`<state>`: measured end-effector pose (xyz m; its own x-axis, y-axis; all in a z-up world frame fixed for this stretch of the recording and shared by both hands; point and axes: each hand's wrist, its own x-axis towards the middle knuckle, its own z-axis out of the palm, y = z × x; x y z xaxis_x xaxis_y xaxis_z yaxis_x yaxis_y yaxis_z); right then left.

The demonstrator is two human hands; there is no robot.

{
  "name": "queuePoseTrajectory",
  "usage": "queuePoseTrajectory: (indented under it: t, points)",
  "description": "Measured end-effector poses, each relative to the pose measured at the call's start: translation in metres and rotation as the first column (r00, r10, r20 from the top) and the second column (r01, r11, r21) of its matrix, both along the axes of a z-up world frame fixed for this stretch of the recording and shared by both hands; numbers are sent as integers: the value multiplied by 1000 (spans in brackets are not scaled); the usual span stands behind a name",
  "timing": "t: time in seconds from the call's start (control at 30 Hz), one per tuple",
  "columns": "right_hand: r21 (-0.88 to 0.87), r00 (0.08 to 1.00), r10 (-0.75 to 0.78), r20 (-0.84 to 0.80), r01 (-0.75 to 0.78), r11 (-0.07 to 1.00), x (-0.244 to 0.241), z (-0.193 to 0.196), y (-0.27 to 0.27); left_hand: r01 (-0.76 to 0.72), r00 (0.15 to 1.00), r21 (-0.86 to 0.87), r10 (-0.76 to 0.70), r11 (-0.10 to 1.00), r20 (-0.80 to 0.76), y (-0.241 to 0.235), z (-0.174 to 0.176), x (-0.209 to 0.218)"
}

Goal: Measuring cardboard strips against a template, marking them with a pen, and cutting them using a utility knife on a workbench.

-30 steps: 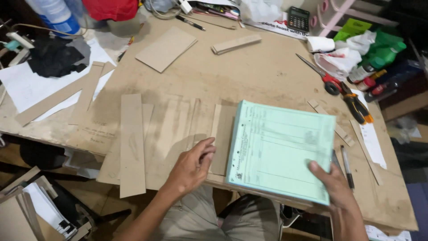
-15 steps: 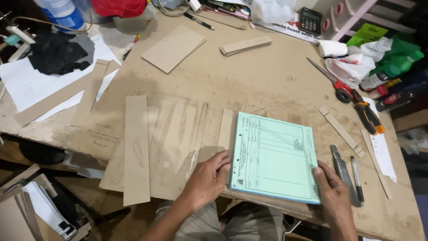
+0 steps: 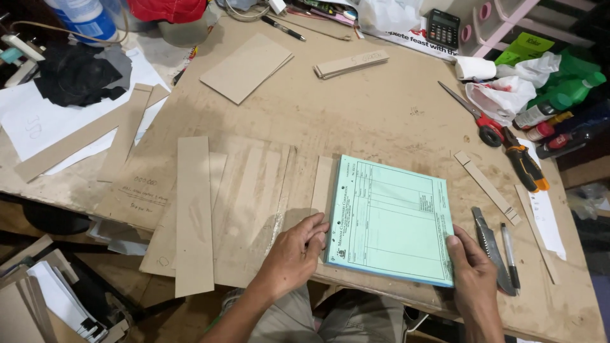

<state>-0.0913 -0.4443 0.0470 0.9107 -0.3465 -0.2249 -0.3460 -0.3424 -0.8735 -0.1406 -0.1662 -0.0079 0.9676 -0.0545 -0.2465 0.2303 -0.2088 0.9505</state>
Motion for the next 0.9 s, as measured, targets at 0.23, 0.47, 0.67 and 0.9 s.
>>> queuePoseTrajectory:
  t: [0.23,0.47,0.67,0.9]
  points:
    - [16,998,33,-53,-33,999,5,3,-3,0,1000,-9,0,1000,-11,0,-5,2]
    - [0,997,57,-61,-57,998,9,0,-7,-26,999,-53,25,998,-22,1,-7,3]
    - [-26,996,48,-74,-50,998,7,5,0,-5,999,-32,4,999,-53,4,2,4]
    - [-24,997,75,6,-75,997,11,-15,-15,27,992,-60,-34,998,-122,8,8,7]
